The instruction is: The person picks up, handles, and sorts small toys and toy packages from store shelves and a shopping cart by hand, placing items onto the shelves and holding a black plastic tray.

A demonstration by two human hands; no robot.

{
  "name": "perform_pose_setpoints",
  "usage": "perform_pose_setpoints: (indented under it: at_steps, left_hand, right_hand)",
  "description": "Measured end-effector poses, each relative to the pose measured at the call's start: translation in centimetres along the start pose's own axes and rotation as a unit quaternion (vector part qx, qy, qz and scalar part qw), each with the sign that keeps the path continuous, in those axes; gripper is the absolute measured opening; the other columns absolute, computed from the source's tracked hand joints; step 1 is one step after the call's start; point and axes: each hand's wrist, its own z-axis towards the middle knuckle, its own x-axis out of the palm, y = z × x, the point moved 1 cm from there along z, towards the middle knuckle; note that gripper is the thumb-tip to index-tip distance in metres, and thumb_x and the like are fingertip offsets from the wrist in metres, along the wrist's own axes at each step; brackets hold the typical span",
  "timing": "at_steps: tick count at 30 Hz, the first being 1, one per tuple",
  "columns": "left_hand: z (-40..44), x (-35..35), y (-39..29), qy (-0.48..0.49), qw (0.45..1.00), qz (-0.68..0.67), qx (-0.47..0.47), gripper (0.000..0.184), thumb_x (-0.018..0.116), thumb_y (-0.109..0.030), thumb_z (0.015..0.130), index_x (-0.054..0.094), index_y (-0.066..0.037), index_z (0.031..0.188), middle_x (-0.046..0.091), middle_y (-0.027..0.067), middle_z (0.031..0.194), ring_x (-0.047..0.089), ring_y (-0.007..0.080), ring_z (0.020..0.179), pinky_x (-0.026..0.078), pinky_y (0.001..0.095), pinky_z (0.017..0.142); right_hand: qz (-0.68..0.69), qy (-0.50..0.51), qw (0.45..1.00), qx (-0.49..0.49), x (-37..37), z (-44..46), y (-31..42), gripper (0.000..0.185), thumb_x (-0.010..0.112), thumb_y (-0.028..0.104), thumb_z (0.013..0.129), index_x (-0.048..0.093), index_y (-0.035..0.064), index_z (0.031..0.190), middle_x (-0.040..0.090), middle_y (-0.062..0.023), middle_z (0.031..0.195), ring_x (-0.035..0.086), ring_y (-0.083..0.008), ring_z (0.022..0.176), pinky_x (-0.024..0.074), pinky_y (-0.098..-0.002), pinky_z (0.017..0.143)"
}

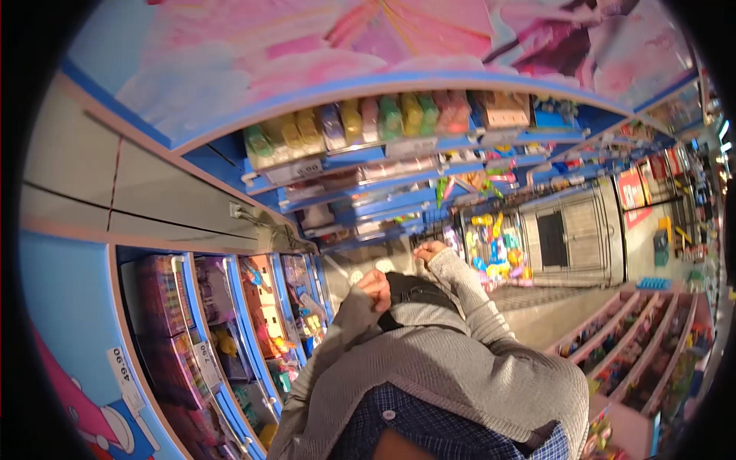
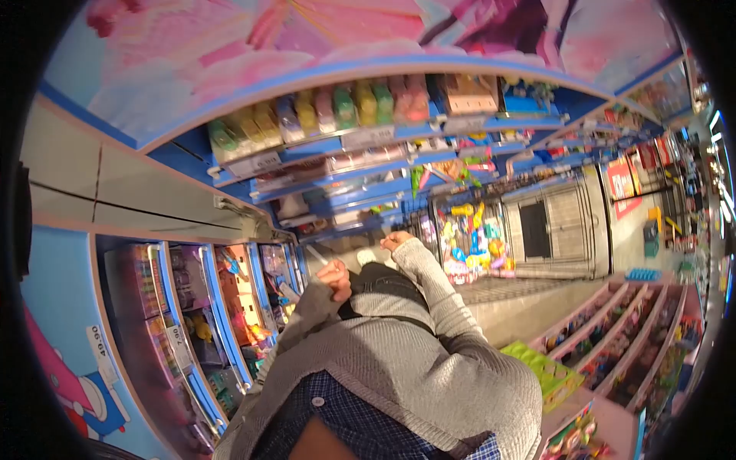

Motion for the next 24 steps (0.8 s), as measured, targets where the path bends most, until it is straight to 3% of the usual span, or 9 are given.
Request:
perform_pose_setpoints:
  at_steps: [2, 3, 6, 7, 10, 14, 19, 20, 24]
  left_hand:
    - [0.5, -0.9, 0.4, 0.046, 0.998, -0.024, -0.024, 0.007, 0.046, -0.011, 0.081, 0.04, -0.008, 0.08, 0.04, 0.0025, 0.055, 0.033, 0.0091, 0.04, 0.025, 0.0222, 0.04]
    - [0.7, -1.2, 0.8, 0.068, 0.996, -0.041, -0.037, 0.007, 0.046, -0.01, 0.081, 0.04, -0.007, 0.08, 0.041, 0.003, 0.055, 0.031, 0.0097, 0.037, 0.025, 0.0231, 0.037]
    - [1.3, -1.6, 2.1, 0.086, 0.991, -0.049, -0.085, 0.006, 0.047, -0.008, 0.08, 0.041, -0.007, 0.081, 0.04, 0.0038, 0.054, 0.027, 0.0104, 0.032, 0.023, 0.0247, 0.033]
    - [1.3, -1.9, 2.5, 0.087, 0.991, -0.048, -0.095, 0.006, 0.047, -0.008, 0.08, 0.041, -0.007, 0.081, 0.04, 0.0038, 0.054, 0.027, 0.0104, 0.032, 0.023, 0.0247, 0.033]
    - [1.3, -2.4, 3.6, 0.069, 0.986, -0.059, -0.14, 0.005, 0.047, -0.007, 0.08, 0.044, -0.007, 0.083, 0.039, 0.0035, 0.052, 0.027, 0.0104, 0.032, 0.022, 0.0237, 0.032]
    - [1.3, -4.3, 4.2, 0.028, 0.996, 0.043, -0.068, 0.005, 0.041, -0.003, 0.081, 0.041, -0.008, 0.083, 0.035, 0.0013, 0.051, 0.027, 0.0094, 0.032, 0.022, 0.0238, 0.033]
    - [-0.3, -5.7, 5.1, -0.034, 0.998, -0.036, 0.027, 0.008, 0.042, -0.007, 0.083, 0.043, -0.007, 0.09, 0.039, 0.0008, 0.053, 0.029, 0.0083, 0.035, 0.026, 0.0206, 0.035]
    - [-0.6, -5.8, 5.4, -0.017, 0.998, -0.036, 0.055, 0.007, 0.042, -0.007, 0.083, 0.043, -0.007, 0.09, 0.039, 0.0008, 0.054, 0.03, 0.0086, 0.034, 0.026, 0.0211, 0.035]
    - [-1.4, -6.8, 8.4, -0.068, 0.993, -0.055, 0.075, 0.006, 0.042, -0.008, 0.084, 0.045, -0.008, 0.088, 0.042, 0.0016, 0.054, 0.033, 0.0098, 0.034, 0.025, 0.0228, 0.035]
  right_hand:
    - [0.009, -0.065, 0.996, -0.068, 0.4, -0.5, -2.5, 0.02, 0.053, 0.022, 0.08, 0.061, 0.0038, 0.075, 0.056, 0.0014, 0.061, 0.045, -0.0064, 0.055, 0.0373, -0.0242, 0.05]
    - [-0.035, -0.134, 0.99, -0.014, 0.2, -1.2, -2.2, 0.023, 0.054, 0.026, 0.078, 0.061, 0.0044, 0.077, 0.058, -0.0044, 0.061, 0.051, -0.0127, 0.055, 0.04, -0.0285, 0.052]
    - [-0.196, -0.363, 0.91, -0.039, -0.4, -2.9, -4.0, 0.026, 0.049, 0.031, 0.079, 0.057, 0.0061, 0.08, 0.055, -0.0176, 0.061, 0.055, -0.0326, 0.059, 0.0421, -0.0383, 0.052]
    - [-0.263, -0.369, 0.891, 0.026, -0.8, -3.5, -4.8, 0.02, 0.048, 0.026, 0.08, 0.052, 0.0069, 0.082, 0.056, -0.017, 0.062, 0.055, -0.0337, 0.059, 0.042, -0.0402, 0.051]
    - [-0.268, -0.415, 0.869, -0.026, -1.3, -4.8, -9.4, 0.015, 0.047, 0.019, 0.08, 0.044, 0.0066, 0.089, 0.056, -0.0177, 0.065, 0.055, -0.0354, 0.06, 0.0428, -0.0417, 0.051]
    - [-0.245, -0.402, 0.881, -0.047, -1.4, -6.3, -13.5, 0.023, 0.05, 0.017, 0.077, 0.041, 0.0035, 0.094, 0.055, -0.0208, 0.077, 0.055, -0.0372, 0.067, 0.0434, -0.042, 0.056]
    - [-0.225, -0.459, 0.859, -0.046, -2.2, -8.0, -13.5, 0.038, 0.057, 0.022, 0.072, 0.04, 0.0033, 0.1, 0.051, -0.0239, 0.087, 0.052, -0.0394, 0.075, 0.0429, -0.0431, 0.061]
    - [-0.242, -0.425, 0.872, -0.01, -2.7, -8.2, -13.7, 0.041, 0.058, 0.023, 0.07, 0.042, 0.0003, 0.1, 0.053, -0.0206, 0.085, 0.051, -0.0371, 0.081, 0.042, -0.0422, 0.07]
    - [-0.301, -0.27, 0.914, -0.012, -4.1, -9.3, -16.4, 0.05, 0.06, 0.037, 0.067, 0.047, 0.0023, 0.1, 0.056, -0.0175, 0.078, 0.052, -0.0347, 0.08, 0.042, -0.0412, 0.071]
